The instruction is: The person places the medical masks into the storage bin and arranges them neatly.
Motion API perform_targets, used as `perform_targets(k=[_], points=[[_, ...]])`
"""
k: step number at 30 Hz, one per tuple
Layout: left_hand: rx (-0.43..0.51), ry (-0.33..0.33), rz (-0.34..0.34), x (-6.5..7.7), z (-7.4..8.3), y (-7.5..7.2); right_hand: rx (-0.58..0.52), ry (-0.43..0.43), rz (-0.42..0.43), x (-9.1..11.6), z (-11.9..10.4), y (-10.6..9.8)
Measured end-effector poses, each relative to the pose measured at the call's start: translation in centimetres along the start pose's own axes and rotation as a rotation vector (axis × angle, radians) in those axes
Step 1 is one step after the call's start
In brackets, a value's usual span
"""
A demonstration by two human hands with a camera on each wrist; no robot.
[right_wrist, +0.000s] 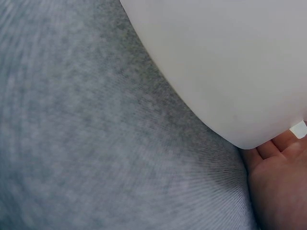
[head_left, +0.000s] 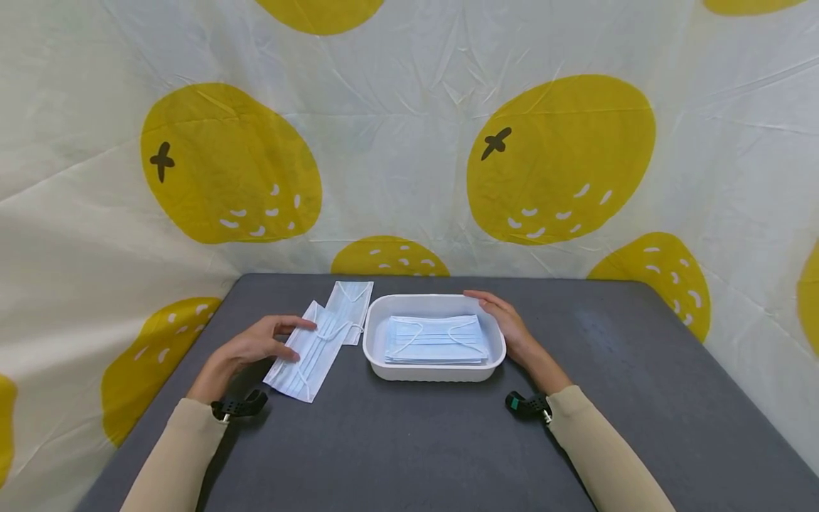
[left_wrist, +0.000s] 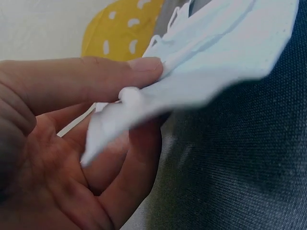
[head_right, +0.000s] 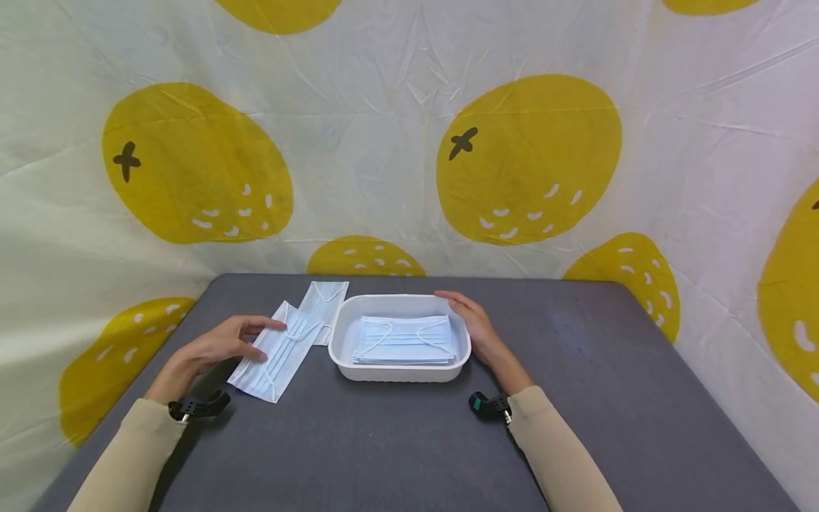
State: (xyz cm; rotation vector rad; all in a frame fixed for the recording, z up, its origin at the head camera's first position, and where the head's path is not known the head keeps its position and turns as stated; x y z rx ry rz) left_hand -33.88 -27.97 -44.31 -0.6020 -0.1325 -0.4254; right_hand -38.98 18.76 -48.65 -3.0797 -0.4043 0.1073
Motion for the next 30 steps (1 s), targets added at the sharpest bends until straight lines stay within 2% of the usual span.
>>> perform_targets(k=[5,13,20,30], points=[[0.019,-0.013,-0.019,0.2,0.0,0.1,-0.007,0.016,0.002,0.0,0.1,0.1],[-0.004,0.012,-0.010,0.4,0.3,0.1,0.012,-0.006,0.003,0.0,0.1,0.0],[0.009,0.017,0.048,0.4,0.3,-0.5,0.028,-0.011,-0.004,0.0,0.2,0.0],[0.044,0.094,0.129,0.7,1.3,-1.4,0.014,0.020,0.000,0.1,0.1,0.0]])
Point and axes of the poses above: each hand's wrist, its own x-axis away from the middle knuckle, its own y-axis out of the palm, z = x × y, the point moved 5 cm from there along -x, towards the middle knuckle, and after that the axes turned 1 degree about x, right-handed, at the moved point
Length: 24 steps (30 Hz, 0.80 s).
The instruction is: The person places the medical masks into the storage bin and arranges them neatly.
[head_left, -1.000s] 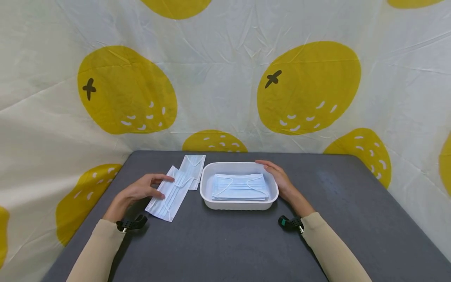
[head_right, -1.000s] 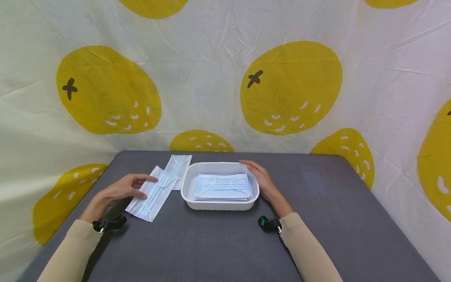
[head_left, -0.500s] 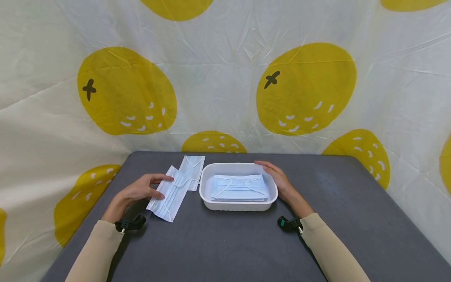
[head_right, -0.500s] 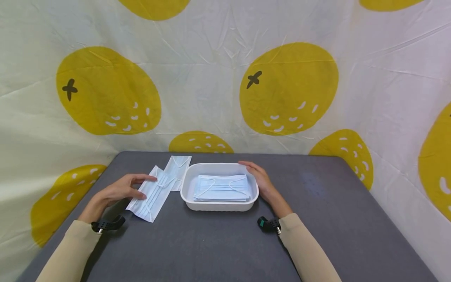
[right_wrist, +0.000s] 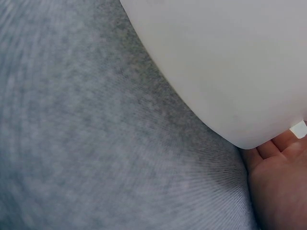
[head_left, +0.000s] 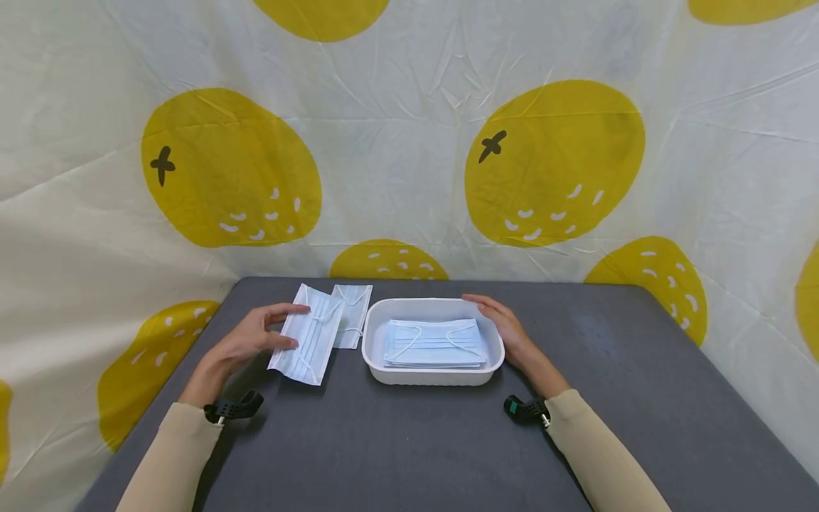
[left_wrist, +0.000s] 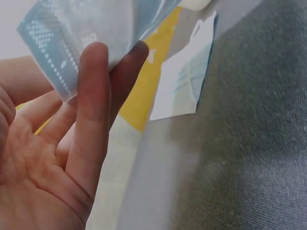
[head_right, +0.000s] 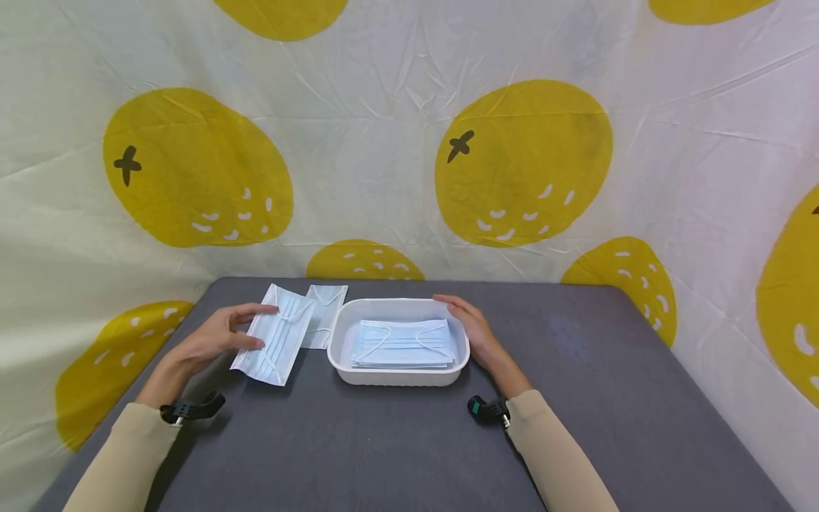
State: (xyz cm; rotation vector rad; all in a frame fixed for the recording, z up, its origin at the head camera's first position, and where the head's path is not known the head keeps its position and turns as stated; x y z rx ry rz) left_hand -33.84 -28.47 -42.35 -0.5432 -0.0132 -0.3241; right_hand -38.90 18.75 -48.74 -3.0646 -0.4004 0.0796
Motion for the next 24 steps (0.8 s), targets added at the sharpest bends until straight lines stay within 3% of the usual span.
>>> perform_targets(k=[13,24], points=[[0.121,0.000,0.060,0.0,1.5,0.0,0.000,-0.009,-0.008,0.1,0.0,-0.1],[0.115,0.022,0.079,0.1,2.3,0.2,0.014,-0.005,0.005,0.0,0.1,-0.1]])
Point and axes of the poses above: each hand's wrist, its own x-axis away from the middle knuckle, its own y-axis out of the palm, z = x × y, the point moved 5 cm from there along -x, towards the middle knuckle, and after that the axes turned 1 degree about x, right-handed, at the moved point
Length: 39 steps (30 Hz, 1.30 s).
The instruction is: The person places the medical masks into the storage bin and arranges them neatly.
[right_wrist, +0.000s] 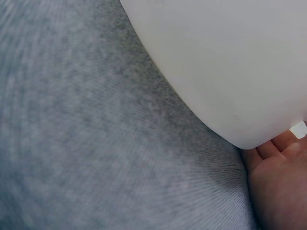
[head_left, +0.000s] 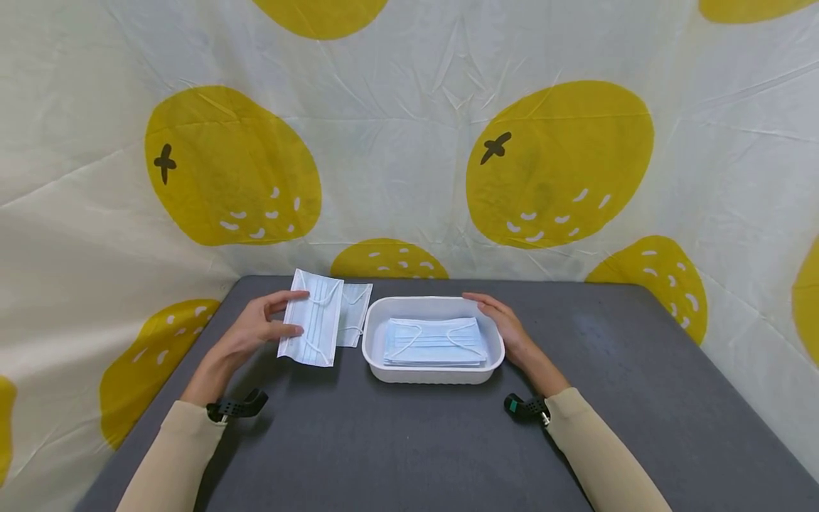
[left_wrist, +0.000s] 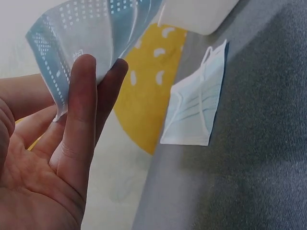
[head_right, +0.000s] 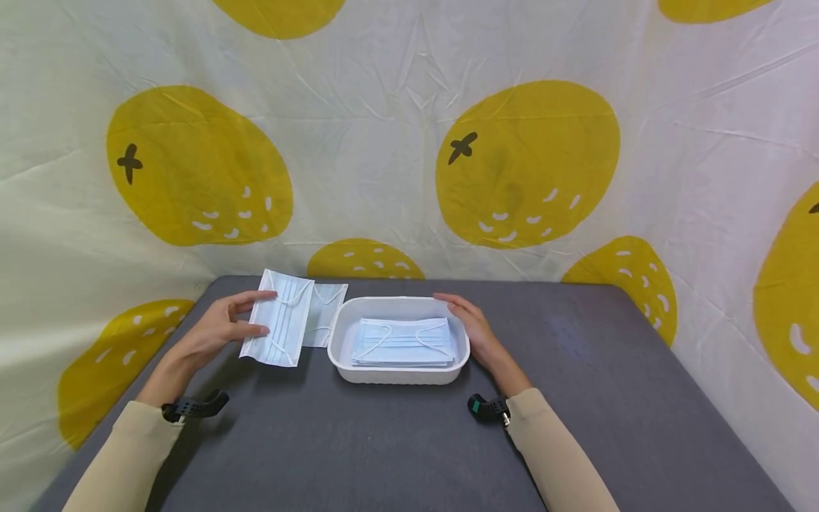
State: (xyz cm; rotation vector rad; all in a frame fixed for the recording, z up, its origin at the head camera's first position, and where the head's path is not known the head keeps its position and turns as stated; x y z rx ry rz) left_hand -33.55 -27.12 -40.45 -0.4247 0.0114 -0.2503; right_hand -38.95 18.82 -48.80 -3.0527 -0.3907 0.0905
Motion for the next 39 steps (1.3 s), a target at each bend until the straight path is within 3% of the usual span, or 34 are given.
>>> perform_targets(k=[13,28,39], points=[[0.065,0.036,0.016,-0.3,1.0,1.3,-0.028,-0.016,-0.009,0.0,0.0,-0.1],[0.159,0.035,-0.045,-0.9,1.8,5.1,-0.064,-0.025,-0.012,-0.1,-0.1,0.0],[0.169,0.036,-0.108,-2.6,3.2,8.0,-0.041,0.000,-0.009,0.0,-0.3,0.2]])
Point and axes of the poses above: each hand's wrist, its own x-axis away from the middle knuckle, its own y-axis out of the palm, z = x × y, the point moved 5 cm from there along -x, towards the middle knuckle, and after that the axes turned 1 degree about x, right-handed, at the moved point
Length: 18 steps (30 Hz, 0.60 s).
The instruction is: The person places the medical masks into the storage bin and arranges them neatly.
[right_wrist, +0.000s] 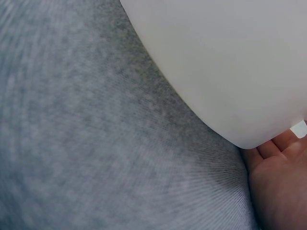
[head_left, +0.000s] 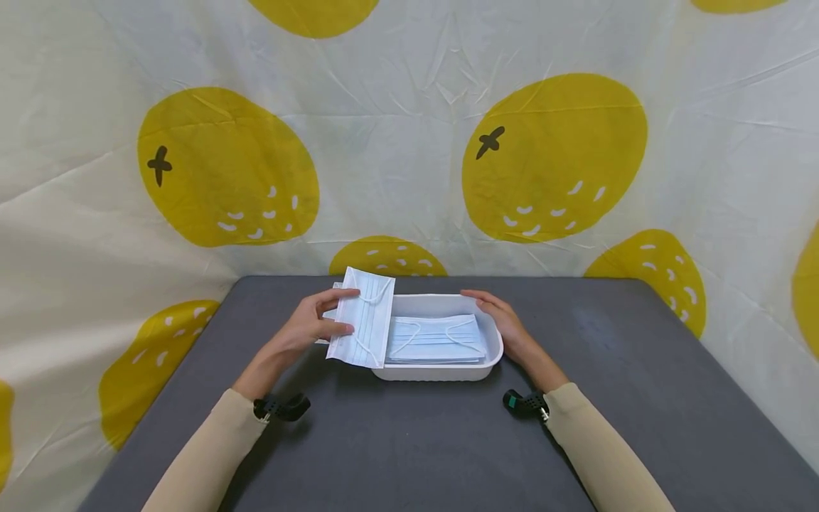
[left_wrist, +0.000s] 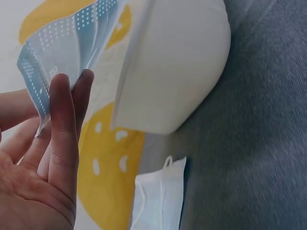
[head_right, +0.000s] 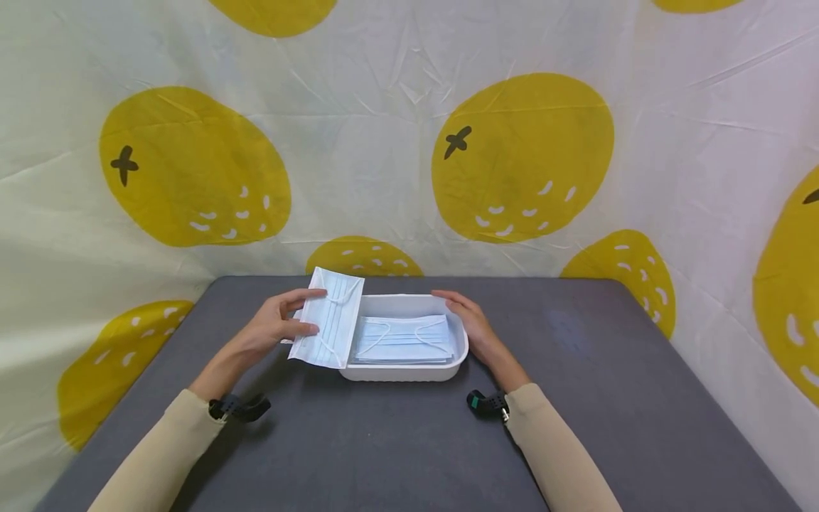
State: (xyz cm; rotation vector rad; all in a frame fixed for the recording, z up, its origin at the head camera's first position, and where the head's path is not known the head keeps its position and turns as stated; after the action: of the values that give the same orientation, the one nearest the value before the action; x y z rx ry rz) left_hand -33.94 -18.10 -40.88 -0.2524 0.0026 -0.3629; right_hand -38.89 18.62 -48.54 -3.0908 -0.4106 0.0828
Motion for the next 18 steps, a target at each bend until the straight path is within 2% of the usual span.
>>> perform_targets(k=[13,18], points=[[-0.037,-0.027,-0.033,-2.4,1.4,2.1,0.000,-0.004,0.003,0.0,0.2,-0.1],[-0.051,-0.028,-0.065,-3.3,2.2,2.8,0.003,-0.003,-0.001,0.1,0.1,-0.1]])
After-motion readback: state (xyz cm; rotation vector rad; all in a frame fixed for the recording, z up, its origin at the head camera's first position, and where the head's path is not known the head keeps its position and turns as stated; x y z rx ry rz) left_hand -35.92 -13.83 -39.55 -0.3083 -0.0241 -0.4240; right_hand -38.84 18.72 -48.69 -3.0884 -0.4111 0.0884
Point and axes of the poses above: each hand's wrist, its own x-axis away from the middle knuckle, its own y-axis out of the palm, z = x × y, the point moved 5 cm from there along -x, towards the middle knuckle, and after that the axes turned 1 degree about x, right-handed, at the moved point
